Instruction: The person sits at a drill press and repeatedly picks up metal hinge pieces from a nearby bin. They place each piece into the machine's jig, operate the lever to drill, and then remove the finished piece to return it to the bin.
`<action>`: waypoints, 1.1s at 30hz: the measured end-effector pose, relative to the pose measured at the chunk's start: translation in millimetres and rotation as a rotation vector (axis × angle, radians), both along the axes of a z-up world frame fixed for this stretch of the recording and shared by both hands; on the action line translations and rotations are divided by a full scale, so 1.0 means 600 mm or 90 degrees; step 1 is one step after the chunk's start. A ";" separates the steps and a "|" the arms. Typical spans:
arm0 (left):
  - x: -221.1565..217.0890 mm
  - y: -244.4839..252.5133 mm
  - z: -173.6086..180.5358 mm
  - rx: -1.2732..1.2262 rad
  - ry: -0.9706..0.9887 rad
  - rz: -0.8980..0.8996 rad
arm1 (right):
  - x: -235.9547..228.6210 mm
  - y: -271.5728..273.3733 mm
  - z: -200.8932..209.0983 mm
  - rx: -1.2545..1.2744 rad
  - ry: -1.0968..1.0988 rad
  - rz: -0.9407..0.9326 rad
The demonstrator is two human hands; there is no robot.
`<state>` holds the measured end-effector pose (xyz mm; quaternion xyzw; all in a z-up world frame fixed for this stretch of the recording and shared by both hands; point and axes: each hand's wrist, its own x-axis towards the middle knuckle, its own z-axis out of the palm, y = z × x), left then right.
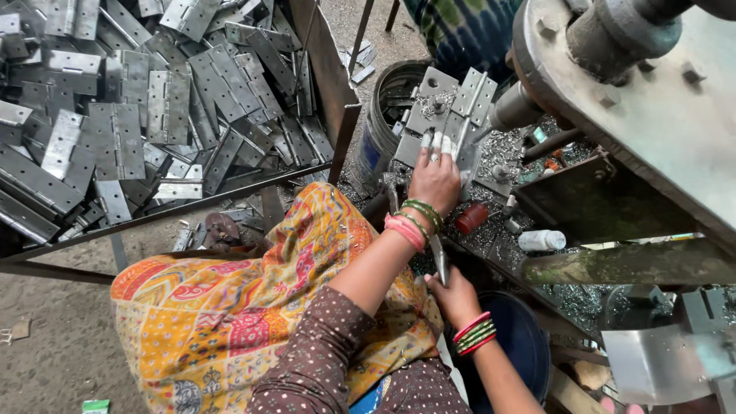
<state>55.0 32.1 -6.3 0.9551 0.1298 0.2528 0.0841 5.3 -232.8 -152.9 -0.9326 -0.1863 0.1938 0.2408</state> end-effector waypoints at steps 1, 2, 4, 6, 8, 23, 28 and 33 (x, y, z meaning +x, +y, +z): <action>0.011 0.001 0.002 -0.009 0.016 -0.004 | -0.003 0.006 -0.012 0.005 -0.016 -0.013; 0.017 -0.001 0.006 -0.018 0.031 -0.007 | -0.015 0.016 -0.030 -0.018 -0.041 -0.032; 0.012 0.002 0.009 0.010 0.000 -0.012 | -0.034 0.040 -0.067 -0.024 -0.083 -0.059; -0.008 0.008 0.010 0.016 -0.023 -0.009 | -0.035 0.053 -0.075 -0.002 -0.076 -0.064; -0.032 0.002 0.005 -0.002 -0.027 -0.028 | -0.038 0.049 -0.049 0.000 -0.020 -0.049; 0.012 0.005 0.034 -0.027 -0.034 -0.001 | -0.038 0.054 -0.041 -0.027 -0.051 -0.025; 0.037 0.019 0.029 -0.025 0.083 -0.028 | 0.010 0.041 0.103 -0.086 0.119 -0.078; 0.100 0.032 0.009 -0.027 0.008 0.000 | -0.046 0.076 0.097 0.084 -0.012 -0.044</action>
